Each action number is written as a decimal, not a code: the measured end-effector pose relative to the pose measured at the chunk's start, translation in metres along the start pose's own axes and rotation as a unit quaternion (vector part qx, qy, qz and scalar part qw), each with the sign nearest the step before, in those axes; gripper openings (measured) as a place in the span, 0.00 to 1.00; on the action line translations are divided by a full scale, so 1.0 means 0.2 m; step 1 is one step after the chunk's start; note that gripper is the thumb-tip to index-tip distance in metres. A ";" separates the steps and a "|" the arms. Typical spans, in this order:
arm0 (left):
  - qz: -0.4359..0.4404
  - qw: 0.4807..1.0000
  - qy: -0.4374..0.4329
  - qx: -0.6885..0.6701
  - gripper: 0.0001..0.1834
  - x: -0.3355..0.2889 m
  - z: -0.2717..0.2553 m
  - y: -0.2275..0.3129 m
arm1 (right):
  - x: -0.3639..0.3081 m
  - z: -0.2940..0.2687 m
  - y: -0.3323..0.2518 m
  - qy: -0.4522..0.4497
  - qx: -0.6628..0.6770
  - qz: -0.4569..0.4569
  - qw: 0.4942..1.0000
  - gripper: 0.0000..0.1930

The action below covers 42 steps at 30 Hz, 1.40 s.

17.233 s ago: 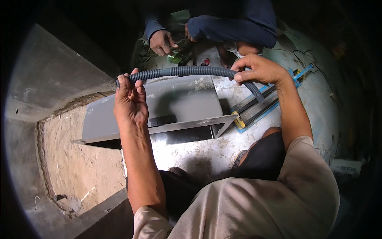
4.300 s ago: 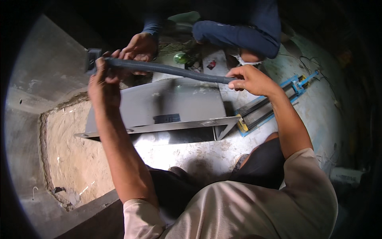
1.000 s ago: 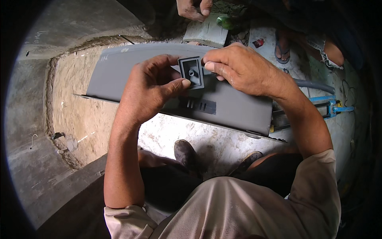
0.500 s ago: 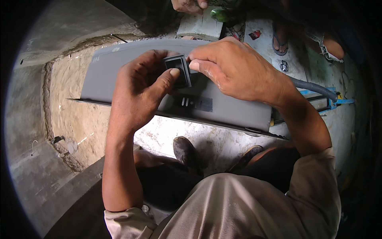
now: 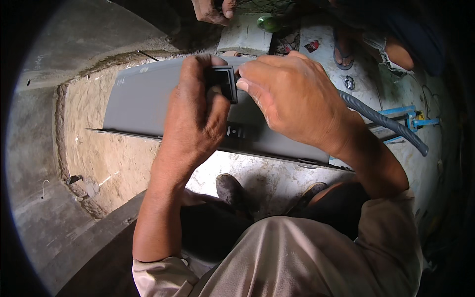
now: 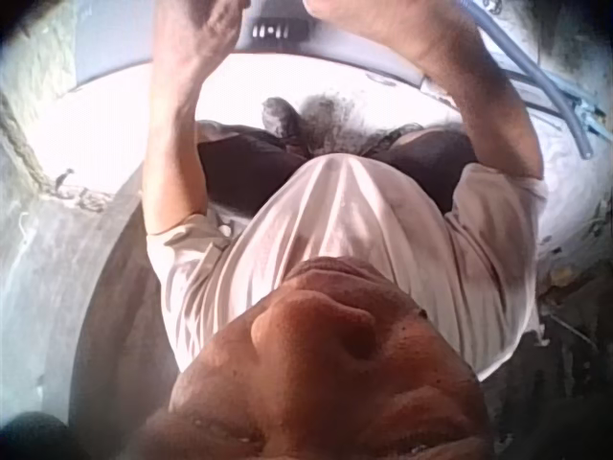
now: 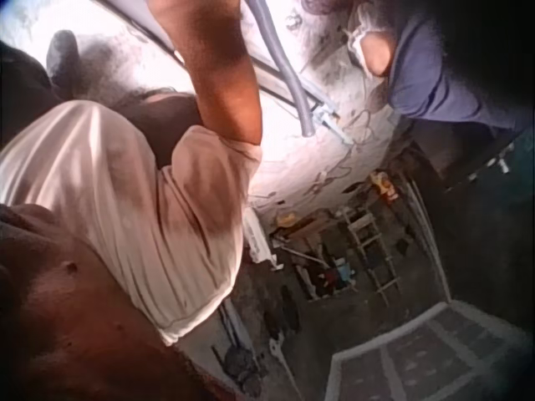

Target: The person assembles an overflow pipe and fittings onto a metal sink with an assistant. They then turn the sink over, work inside the basin using a screwdriver, and unpack plumbing parts from a cardboard box.

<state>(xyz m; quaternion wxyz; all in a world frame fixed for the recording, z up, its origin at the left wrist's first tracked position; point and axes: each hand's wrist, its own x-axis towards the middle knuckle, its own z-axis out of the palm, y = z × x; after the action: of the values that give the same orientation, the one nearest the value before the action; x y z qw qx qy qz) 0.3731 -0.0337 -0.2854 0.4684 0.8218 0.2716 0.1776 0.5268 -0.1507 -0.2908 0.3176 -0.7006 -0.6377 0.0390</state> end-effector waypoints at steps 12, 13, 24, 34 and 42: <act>0.015 0.998 0.058 -0.037 0.20 0.02 0.06 0.02 | -0.02 0.01 0.03 0.071 0.022 -0.030 0.997 0.05; 0.014 0.994 0.032 -0.107 0.21 0.02 0.05 0.03 | -0.01 0.01 0.05 0.071 0.047 -0.024 0.996 0.05; -0.046 0.985 -0.028 -0.166 0.17 0.01 0.02 0.04 | 0.01 -0.01 0.11 0.001 0.142 0.037 0.989 0.12; -0.014 0.996 -0.018 -0.080 0.21 0.01 0.02 -0.01 | 0.03 -0.01 0.10 -0.037 0.136 0.043 0.989 0.11; -0.064 0.948 -0.096 -0.295 0.29 0.05 -0.04 0.00 | 0.04 0.02 0.11 0.096 0.184 0.035 0.978 0.04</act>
<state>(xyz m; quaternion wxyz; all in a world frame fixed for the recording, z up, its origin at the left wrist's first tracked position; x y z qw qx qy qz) 0.3765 -0.0224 -0.2822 0.7243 0.6407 0.2126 0.1403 0.5463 -0.1413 -0.3020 0.4991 -0.6529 -0.5611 0.0992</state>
